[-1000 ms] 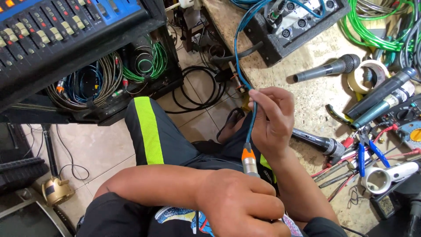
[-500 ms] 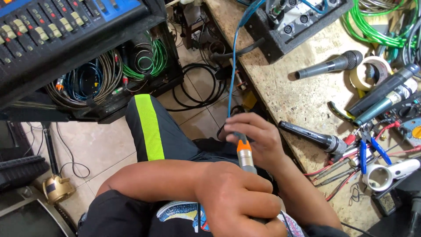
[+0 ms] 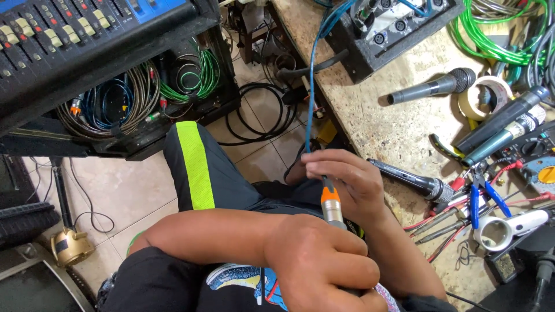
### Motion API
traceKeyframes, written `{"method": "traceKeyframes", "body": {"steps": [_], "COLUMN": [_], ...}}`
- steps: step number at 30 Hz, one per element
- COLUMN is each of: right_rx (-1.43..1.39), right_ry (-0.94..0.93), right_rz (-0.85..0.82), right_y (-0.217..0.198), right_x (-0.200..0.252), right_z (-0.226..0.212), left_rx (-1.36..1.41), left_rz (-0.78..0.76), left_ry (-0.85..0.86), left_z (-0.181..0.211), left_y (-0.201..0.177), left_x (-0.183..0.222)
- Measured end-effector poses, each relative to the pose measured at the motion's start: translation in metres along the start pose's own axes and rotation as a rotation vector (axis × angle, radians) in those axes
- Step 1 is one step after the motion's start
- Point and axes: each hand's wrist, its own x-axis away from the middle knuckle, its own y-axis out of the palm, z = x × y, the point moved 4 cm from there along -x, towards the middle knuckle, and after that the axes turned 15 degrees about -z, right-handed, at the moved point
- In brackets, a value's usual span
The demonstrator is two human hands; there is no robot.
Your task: The person is testing a series of microphones by connecting them to audio cables and checking their functionality on a repair bench.
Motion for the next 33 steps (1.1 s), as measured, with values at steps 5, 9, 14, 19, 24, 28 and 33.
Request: {"method": "traceKeyframes", "body": {"steps": [5, 9, 14, 19, 24, 28, 33], "right_rx": [0.169, 0.349, 0.343, 0.355, 0.307, 0.242, -0.052], "right_ry": [-0.134, -0.219, -0.298, -0.281, -0.257, -0.213, -0.066], "right_rz": [0.134, 0.175, 0.205, 0.165, 0.140, 0.095, 0.092], "right_y": [-0.004, -0.003, -0.002, -0.001, -0.004, -0.003, 0.000], "right_x": [-0.009, -0.009, -0.005, -0.005, -0.006, -0.006, 0.000], "right_z": [-0.007, -0.012, -0.011, -0.016, -0.018, -0.016, 0.002], "left_rx": [0.007, 0.017, -0.013, -0.048, -0.046, -0.053, -0.075], "left_rz": [-0.027, -0.035, -0.070, -0.079, -0.084, -0.069, -0.052], "left_ry": [-0.015, -0.062, -0.033, -0.010, -0.012, -0.015, 0.038], "left_z": [0.003, 0.006, 0.004, 0.003, 0.002, 0.001, -0.002], "left_y": [-0.002, -0.004, -0.007, -0.008, -0.008, -0.012, -0.010], "left_x": [-0.002, -0.001, -0.001, -0.001, 0.000, -0.002, -0.001]}}
